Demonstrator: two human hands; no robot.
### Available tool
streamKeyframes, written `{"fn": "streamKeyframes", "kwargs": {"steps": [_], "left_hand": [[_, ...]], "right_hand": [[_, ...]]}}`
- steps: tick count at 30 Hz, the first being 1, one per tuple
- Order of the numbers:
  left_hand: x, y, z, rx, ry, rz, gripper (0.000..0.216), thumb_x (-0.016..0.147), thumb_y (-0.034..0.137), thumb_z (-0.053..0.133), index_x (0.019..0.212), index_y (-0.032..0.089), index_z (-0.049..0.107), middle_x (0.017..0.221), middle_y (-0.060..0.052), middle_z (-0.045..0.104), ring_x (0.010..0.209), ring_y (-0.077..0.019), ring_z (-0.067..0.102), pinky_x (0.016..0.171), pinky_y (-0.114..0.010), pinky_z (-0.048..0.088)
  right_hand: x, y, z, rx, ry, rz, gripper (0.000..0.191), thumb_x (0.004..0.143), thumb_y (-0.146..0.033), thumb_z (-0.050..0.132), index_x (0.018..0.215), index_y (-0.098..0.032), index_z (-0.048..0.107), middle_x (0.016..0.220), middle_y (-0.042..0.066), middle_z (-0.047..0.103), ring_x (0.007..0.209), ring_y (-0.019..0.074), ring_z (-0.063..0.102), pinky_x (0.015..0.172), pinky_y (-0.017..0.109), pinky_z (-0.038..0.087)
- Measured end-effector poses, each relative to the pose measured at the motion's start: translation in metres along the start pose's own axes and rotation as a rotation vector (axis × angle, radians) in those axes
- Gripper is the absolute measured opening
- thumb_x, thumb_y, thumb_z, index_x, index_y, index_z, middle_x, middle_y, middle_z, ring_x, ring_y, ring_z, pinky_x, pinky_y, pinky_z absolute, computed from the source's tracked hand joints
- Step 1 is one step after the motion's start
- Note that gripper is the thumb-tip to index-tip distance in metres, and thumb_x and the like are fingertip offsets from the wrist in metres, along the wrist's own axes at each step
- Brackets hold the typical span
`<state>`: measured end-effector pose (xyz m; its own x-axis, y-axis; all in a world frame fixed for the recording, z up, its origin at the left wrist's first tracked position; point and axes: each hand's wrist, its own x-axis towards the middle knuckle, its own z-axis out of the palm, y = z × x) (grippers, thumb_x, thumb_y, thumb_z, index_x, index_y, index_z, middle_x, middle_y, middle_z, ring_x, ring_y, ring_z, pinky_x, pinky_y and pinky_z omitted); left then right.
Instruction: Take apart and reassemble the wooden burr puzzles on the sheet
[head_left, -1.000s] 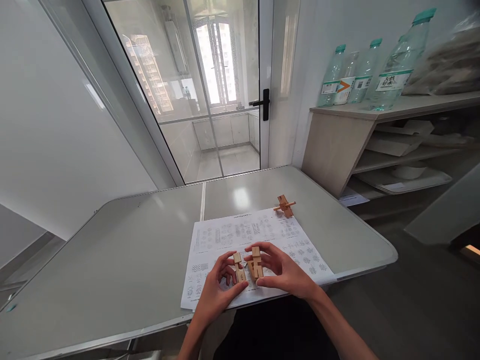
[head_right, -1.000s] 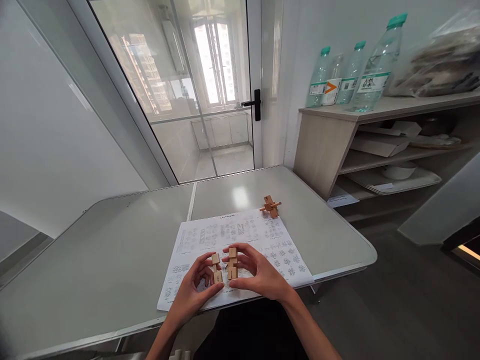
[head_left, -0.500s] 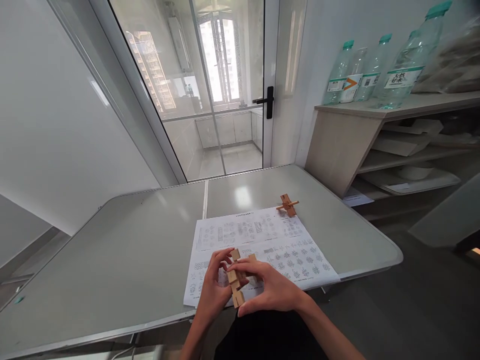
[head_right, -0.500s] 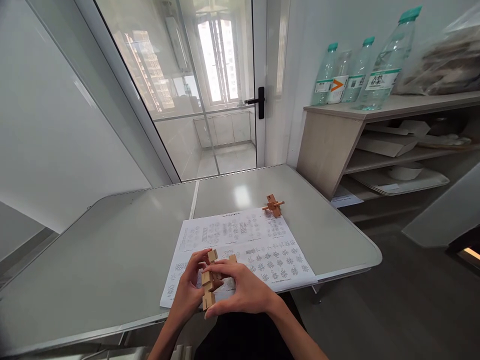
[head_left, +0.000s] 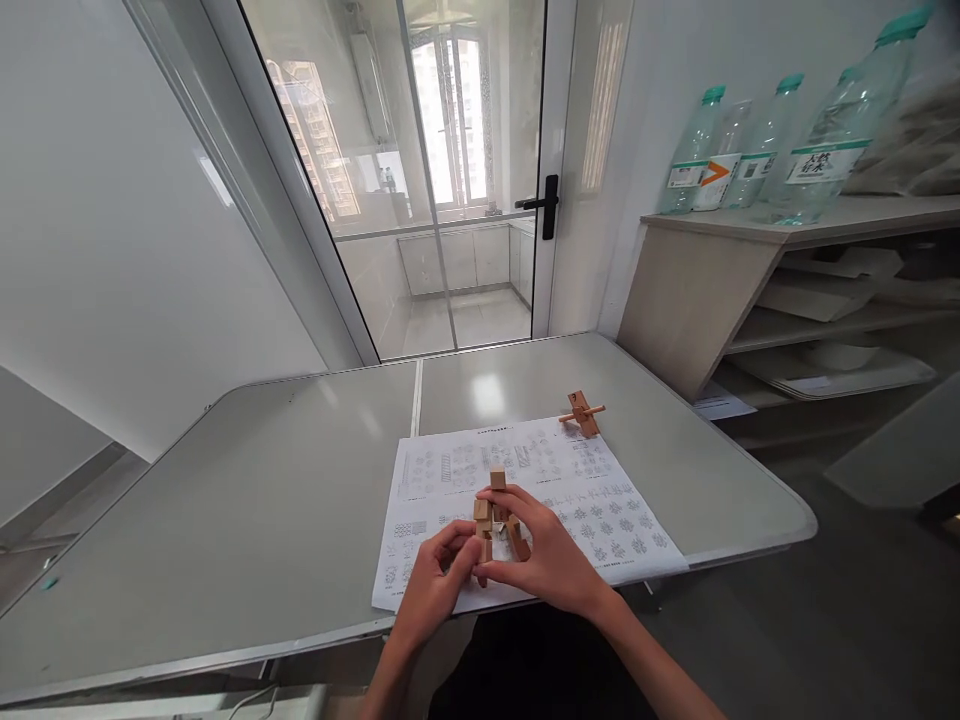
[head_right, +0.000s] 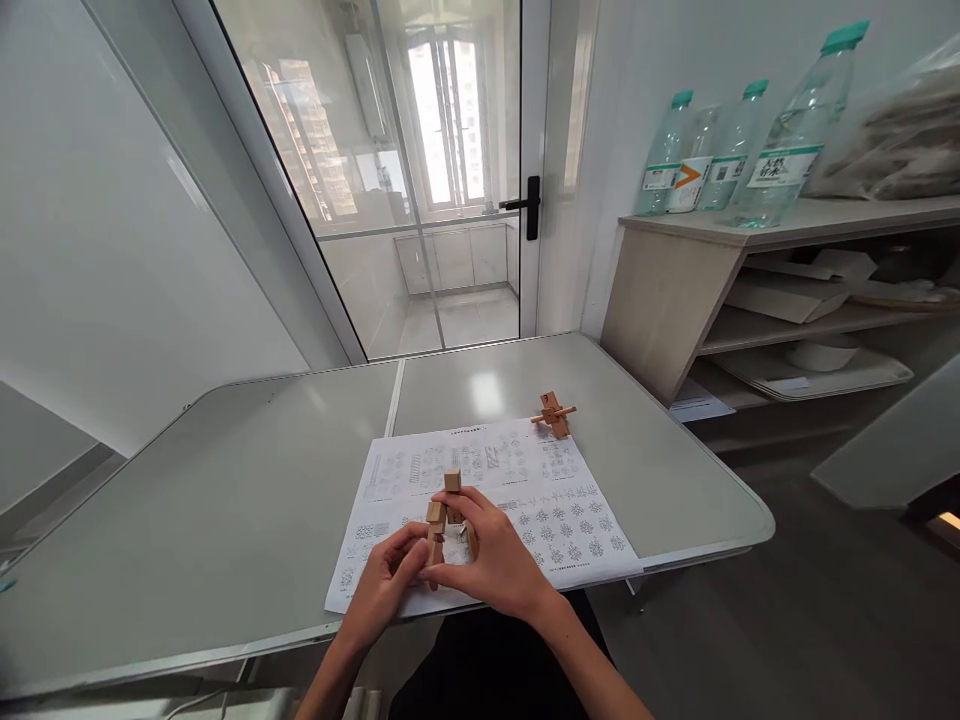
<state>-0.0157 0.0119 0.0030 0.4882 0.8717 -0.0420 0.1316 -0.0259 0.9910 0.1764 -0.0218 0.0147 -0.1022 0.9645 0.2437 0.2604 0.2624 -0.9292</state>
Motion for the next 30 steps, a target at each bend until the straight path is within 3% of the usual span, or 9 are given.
{"fn": "streamKeyframes", "kwargs": {"steps": [3,6,11,15,19,22,24,27,30], "left_hand": [[0.000,0.003,0.001,-0.009,-0.010,-0.011,0.039,0.095,0.055,0.064,0.105,0.018,0.068,0.081,-0.003,0.072,0.074,-0.0182,0.065,0.072,-0.029,0.050],[0.002,0.005,0.002,-0.016,0.057,0.004,0.039,0.095,0.053,0.065,0.111,0.017,0.067,0.086,-0.006,0.075,0.078,-0.0186,0.066,0.074,-0.029,0.050],[0.007,0.000,0.004,-0.076,0.116,0.036,0.039,0.097,0.050,0.063,0.118,0.017,0.065,0.102,-0.008,0.076,0.070,-0.0157,0.064,0.072,-0.031,0.052],[0.008,-0.006,0.002,-0.079,0.148,0.048,0.038,0.097,0.047,0.066,0.123,0.018,0.064,0.121,-0.010,0.073,0.076,-0.0150,0.065,0.079,-0.032,0.055],[0.008,-0.007,0.001,-0.086,0.172,0.042,0.041,0.096,0.047,0.066,0.126,0.019,0.064,0.123,-0.011,0.073,0.082,-0.0173,0.068,0.087,-0.035,0.056],[0.009,-0.007,0.002,-0.104,0.178,0.024,0.044,0.095,0.049,0.067,0.127,0.019,0.064,0.120,-0.011,0.074,0.081,-0.0184,0.069,0.087,-0.036,0.058],[0.009,-0.006,0.002,-0.112,0.173,0.018,0.045,0.094,0.049,0.068,0.127,0.018,0.064,0.119,-0.012,0.074,0.081,-0.0189,0.070,0.086,-0.037,0.058],[0.009,-0.007,0.003,-0.122,0.167,0.011,0.046,0.093,0.049,0.069,0.126,0.017,0.063,0.118,-0.012,0.074,0.081,-0.0190,0.070,0.083,-0.036,0.059],[0.010,-0.010,0.003,-0.149,0.153,0.023,0.045,0.093,0.048,0.069,0.126,0.017,0.063,0.117,-0.012,0.074,0.080,-0.0181,0.069,0.081,-0.035,0.059]], "right_hand": [[-0.001,0.003,0.004,-0.014,-0.019,-0.021,0.069,0.077,-0.028,0.085,0.140,-0.035,0.058,0.138,0.004,0.061,0.125,0.0269,0.061,0.109,0.043,0.050],[0.000,0.006,0.003,-0.040,0.037,-0.007,0.061,0.081,-0.033,0.081,0.138,-0.032,0.056,0.136,0.006,0.062,0.119,0.0268,0.063,0.105,0.044,0.052],[0.002,0.006,-0.005,0.215,0.151,0.122,0.032,0.094,-0.051,0.067,0.108,-0.026,0.055,0.102,0.005,0.072,0.084,0.0215,0.072,0.082,0.038,0.058],[0.001,0.000,-0.007,0.446,0.072,0.142,0.039,0.098,-0.057,0.061,0.115,-0.025,0.047,0.099,0.005,0.075,0.083,0.0212,0.074,0.074,0.035,0.058],[-0.001,-0.008,-0.005,0.590,-0.017,0.158,0.049,0.099,-0.059,0.059,0.129,-0.023,0.044,0.092,0.005,0.074,0.073,0.0199,0.074,0.067,0.034,0.059],[-0.002,-0.011,-0.002,0.648,-0.075,0.216,0.051,0.101,-0.064,0.051,0.129,-0.021,0.046,0.072,-0.002,0.068,0.050,0.0163,0.066,0.047,0.028,0.051],[-0.003,-0.009,0.000,0.637,-0.092,0.249,0.050,0.103,-0.065,0.044,0.125,-0.021,0.050,0.057,-0.008,0.057,0.035,0.0113,0.048,0.037,0.023,0.037],[-0.002,-0.003,0.005,0.582,-0.026,0.240,0.046,0.105,-0.064,0.040,0.105,-0.021,0.056,0.052,-0.011,0.039,0.039,0.0081,0.028,0.040,0.021,0.027],[-0.002,0.001,0.009,0.449,0.040,0.202,0.047,0.106,-0.062,0.039,0.095,-0.021,0.058,0.062,-0.007,0.041,0.052,0.0105,0.034,0.050,0.024,0.033]]}}
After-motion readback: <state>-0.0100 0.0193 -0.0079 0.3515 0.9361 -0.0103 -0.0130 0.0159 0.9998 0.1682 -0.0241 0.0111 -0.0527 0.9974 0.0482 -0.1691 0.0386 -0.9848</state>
